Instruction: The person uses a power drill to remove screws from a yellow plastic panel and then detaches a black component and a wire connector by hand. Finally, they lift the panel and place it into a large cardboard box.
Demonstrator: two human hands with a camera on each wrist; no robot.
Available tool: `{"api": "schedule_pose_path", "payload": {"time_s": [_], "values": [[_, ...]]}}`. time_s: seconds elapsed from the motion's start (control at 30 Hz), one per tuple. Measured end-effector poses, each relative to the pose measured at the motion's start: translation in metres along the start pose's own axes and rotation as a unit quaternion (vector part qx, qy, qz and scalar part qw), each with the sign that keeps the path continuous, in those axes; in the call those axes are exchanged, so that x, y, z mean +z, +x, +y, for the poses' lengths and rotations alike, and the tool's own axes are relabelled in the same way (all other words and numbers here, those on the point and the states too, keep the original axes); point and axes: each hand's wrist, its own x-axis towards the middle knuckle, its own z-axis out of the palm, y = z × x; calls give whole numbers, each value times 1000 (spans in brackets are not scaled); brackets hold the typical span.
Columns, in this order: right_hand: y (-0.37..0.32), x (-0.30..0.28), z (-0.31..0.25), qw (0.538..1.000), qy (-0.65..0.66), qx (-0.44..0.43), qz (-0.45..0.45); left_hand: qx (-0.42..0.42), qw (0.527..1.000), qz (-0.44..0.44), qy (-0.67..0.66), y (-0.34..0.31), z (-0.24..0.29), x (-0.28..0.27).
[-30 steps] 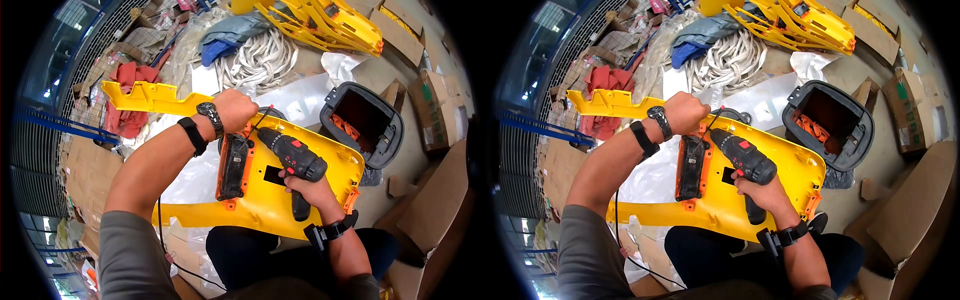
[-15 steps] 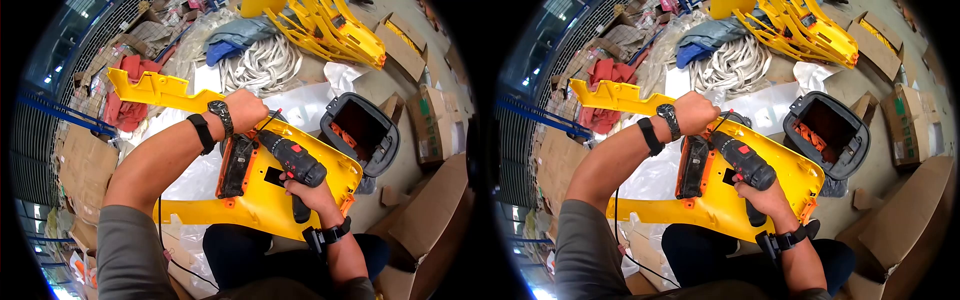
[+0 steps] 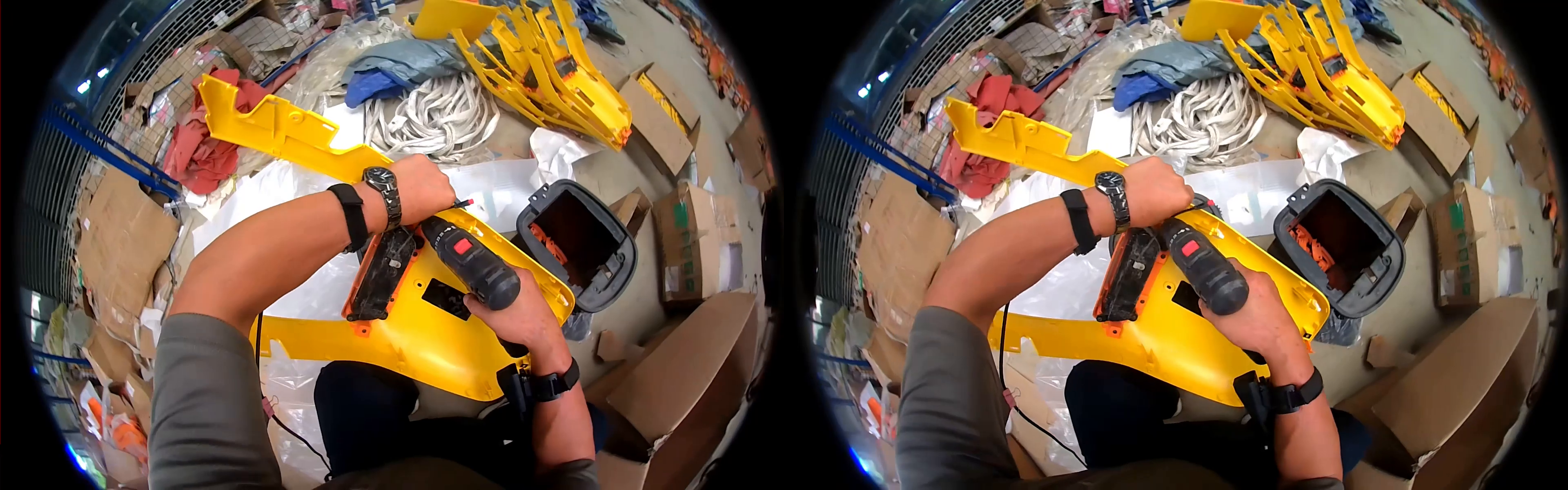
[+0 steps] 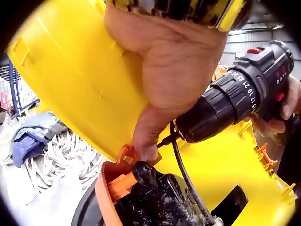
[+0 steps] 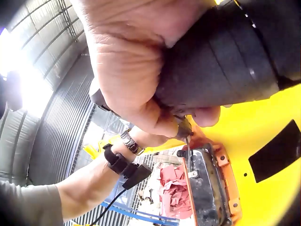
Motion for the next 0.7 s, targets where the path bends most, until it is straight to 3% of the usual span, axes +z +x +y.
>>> {"api": "schedule_pose_path", "payload": {"time_s": [0.3, 0.5, 0.7], "values": [[7, -6, -10, 994, -91, -58, 8, -34, 997, -47, -43, 6, 3, -13], [14, -11, -22, 990, -134, -49, -10, -66, 991, -84, -76, 4, 8, -26], [18, -12, -23, 984, -176, -38, -20, -66, 993, -51, -83, 5, 6, -15]]}}
